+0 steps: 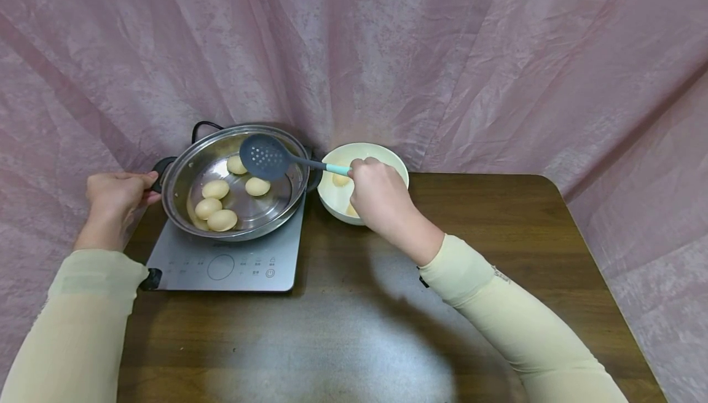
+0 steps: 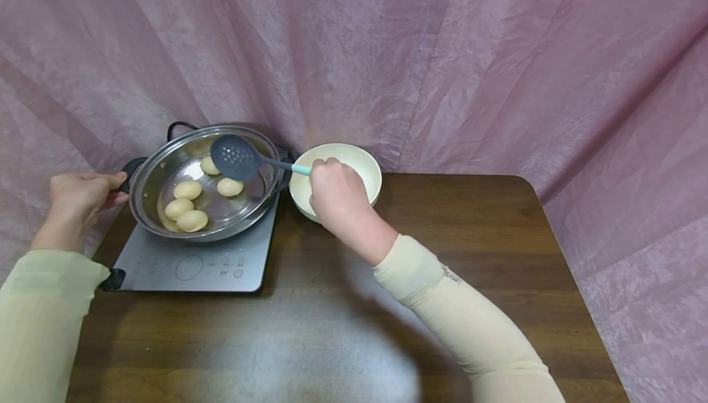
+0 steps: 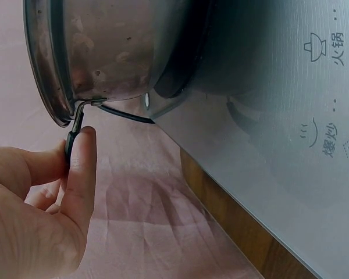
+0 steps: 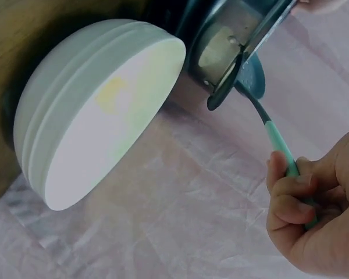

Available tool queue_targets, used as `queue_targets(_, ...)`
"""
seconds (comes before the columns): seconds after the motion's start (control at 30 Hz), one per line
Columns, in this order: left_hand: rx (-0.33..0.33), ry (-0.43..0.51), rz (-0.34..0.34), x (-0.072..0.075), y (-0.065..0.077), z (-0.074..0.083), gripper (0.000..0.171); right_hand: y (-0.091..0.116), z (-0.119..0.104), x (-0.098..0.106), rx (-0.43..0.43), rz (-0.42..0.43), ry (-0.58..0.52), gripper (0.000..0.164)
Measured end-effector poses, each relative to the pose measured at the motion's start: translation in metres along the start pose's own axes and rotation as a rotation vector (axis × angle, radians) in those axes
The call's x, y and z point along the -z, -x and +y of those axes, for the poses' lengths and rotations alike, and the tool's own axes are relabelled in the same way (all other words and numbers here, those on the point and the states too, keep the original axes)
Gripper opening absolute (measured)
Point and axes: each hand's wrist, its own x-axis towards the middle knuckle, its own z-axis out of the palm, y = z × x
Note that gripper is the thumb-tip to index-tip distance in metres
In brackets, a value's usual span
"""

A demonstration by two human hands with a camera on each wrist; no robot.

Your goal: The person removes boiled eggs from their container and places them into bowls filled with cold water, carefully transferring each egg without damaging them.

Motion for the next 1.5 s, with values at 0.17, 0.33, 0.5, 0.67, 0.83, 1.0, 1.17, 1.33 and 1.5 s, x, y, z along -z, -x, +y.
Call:
queue_targets(0.17,0.007,-0.005,0.004,0.000,0.000,0.000,0.009,-0.002,-0.002,-0.005,0.046,0.068,0.070,0.010)
queue_targets(0.33,0.005,-0.023,0.010,0.000,-0.001,-0.001,0.007,-0.002,-0.002,-0.009,0.077,0.115,0.120,0.002)
queue_targets(0.5,0.006,-0.027,0.016,0.000,-0.002,-0.001,0.006,-0.001,-0.001,-0.011,0.062,0.069,0.126,0.004)
queue_targets(0.67,-0.002,0.007,0.017,0.001,-0.004,0.000,0.007,0.001,-0.003,-0.011,0.059,0.002,0.086,0.003)
queue_targets(0.83,-0.002,-0.040,0.018,0.001,-0.002,-0.001,0.005,0.002,-0.008,-0.011,0.083,-0.042,0.042,0.006)
queue_targets(1.0,0.007,-0.040,0.018,0.000,0.000,0.000,0.004,0.005,-0.011,-0.011,0.090,-0.060,0.028,0.008)
queue_targets(1.17,0.005,-0.001,0.018,-0.001,0.000,0.002,0.002,0.006,-0.012,-0.006,0.057,-0.121,-0.032,0.016)
queue_targets(1.33,0.012,0.002,0.018,-0.001,0.000,0.002,0.004,0.007,-0.012,-0.001,0.040,-0.188,-0.106,0.030)
queue_targets(1.5,0.003,0.009,0.021,-0.001,-0.002,0.001,0.009,0.006,-0.013,0.003,-0.005,-0.239,-0.185,0.034)
